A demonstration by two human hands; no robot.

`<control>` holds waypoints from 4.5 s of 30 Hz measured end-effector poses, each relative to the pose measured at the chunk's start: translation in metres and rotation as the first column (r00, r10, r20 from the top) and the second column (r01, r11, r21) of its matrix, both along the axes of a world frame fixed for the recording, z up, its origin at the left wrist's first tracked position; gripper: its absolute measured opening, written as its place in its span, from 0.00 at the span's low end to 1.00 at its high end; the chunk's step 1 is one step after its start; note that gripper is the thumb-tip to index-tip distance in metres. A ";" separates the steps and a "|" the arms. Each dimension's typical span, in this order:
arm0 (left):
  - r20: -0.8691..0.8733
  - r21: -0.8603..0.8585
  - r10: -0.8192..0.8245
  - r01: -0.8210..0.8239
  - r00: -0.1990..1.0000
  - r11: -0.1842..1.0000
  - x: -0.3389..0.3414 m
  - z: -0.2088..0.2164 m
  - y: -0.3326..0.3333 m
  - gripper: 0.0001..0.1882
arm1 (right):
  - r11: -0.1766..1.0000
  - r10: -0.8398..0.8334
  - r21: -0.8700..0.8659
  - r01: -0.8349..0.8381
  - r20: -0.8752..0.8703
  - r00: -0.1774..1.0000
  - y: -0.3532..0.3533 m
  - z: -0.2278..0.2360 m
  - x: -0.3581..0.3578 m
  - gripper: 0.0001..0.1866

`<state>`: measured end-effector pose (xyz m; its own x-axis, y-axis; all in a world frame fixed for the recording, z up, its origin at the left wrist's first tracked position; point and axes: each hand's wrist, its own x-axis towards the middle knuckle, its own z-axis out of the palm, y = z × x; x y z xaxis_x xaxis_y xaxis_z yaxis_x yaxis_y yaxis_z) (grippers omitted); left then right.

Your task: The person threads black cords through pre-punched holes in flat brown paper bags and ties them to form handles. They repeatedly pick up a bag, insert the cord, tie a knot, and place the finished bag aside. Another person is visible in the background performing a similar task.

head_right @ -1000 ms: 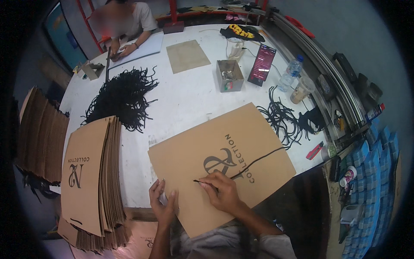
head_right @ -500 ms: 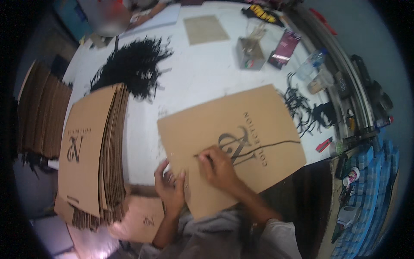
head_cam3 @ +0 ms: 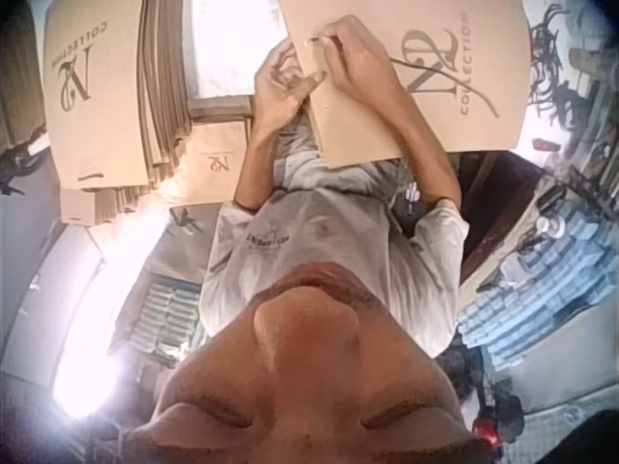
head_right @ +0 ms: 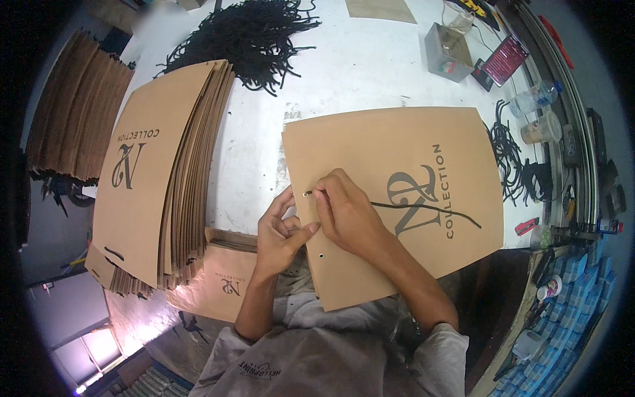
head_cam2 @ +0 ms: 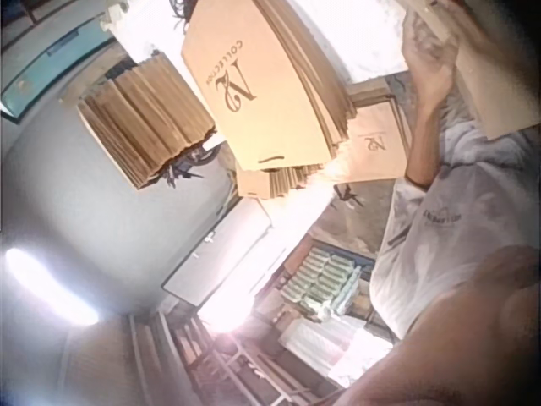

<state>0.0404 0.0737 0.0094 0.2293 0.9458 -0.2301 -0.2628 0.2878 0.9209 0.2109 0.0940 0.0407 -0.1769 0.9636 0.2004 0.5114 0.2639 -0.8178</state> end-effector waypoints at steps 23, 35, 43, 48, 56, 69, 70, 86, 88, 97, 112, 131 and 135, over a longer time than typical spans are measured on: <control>-0.116 0.128 0.053 -0.037 0.992 0.991 -0.005 -0.036 0.019 0.15 | 0.986 0.055 0.159 -0.044 -0.066 0.996 0.004 -0.047 0.001 0.03; -0.239 0.300 0.207 -0.130 0.949 0.945 -0.043 -0.029 0.010 0.12 | 0.995 -0.004 0.095 0.011 -0.079 0.997 -0.008 -0.040 -0.012 0.13; -0.136 -0.011 -0.089 0.088 0.987 0.996 -0.025 -0.003 0.007 0.44 | 0.988 -0.018 0.146 0.049 -0.202 0.979 -0.013 -0.053 -0.017 0.08; -0.152 -0.004 -0.075 0.076 0.986 0.997 -0.026 -0.029 0.018 0.35 | 0.894 0.153 0.434 -0.110 -0.064 0.986 -0.043 -0.008 -0.022 0.11; -0.186 0.141 0.194 -0.170 0.963 0.975 -0.011 -0.022 0.004 0.13 | 0.962 -0.262 -0.180 0.206 -0.398 0.879 -0.010 -0.041 -0.045 0.06; -0.138 0.338 0.217 -0.160 0.966 0.927 -0.021 -0.018 0.032 0.13 | 0.985 0.052 -0.131 -0.112 -0.390 0.919 0.005 -0.062 -0.020 0.04; -0.137 0.301 0.207 -0.158 0.969 0.940 -0.020 -0.018 0.033 0.10 | 0.979 0.051 -0.158 -0.130 -0.425 0.904 0.006 -0.066 -0.018 0.04; -0.123 0.312 0.211 -0.164 0.970 0.936 -0.017 -0.029 0.011 0.04 | 0.985 -0.014 -0.152 -0.087 -0.563 0.826 0.003 -0.074 -0.018 0.03; -0.120 0.336 0.225 -0.174 0.967 0.926 -0.019 -0.014 0.005 0.04 | 1.000 0.031 0.011 -0.029 -0.279 0.960 0.000 -0.076 -0.024 0.03; -0.126 0.481 0.278 -0.186 0.952 0.857 -0.035 -0.007 -0.011 0.05 | 0.994 0.105 0.029 -0.103 -0.060 0.993 0.001 -0.045 -0.020 0.13; -0.297 0.330 0.406 -0.306 0.864 0.893 -0.048 -0.037 0.005 0.09 | 0.902 -0.410 -0.292 0.319 -0.345 0.844 -0.128 -0.040 0.116 0.08; -0.408 0.128 0.124 -0.077 0.905 0.989 0.019 0.006 -0.012 0.13 | 0.910 -0.367 -0.409 0.063 -0.726 0.582 -0.062 -0.028 0.073 0.09; -0.313 0.048 -0.043 0.061 0.949 0.997 0.017 0.001 0.000 0.13 | 0.938 -0.326 -0.333 0.099 -0.743 0.584 -0.052 -0.042 0.059 0.07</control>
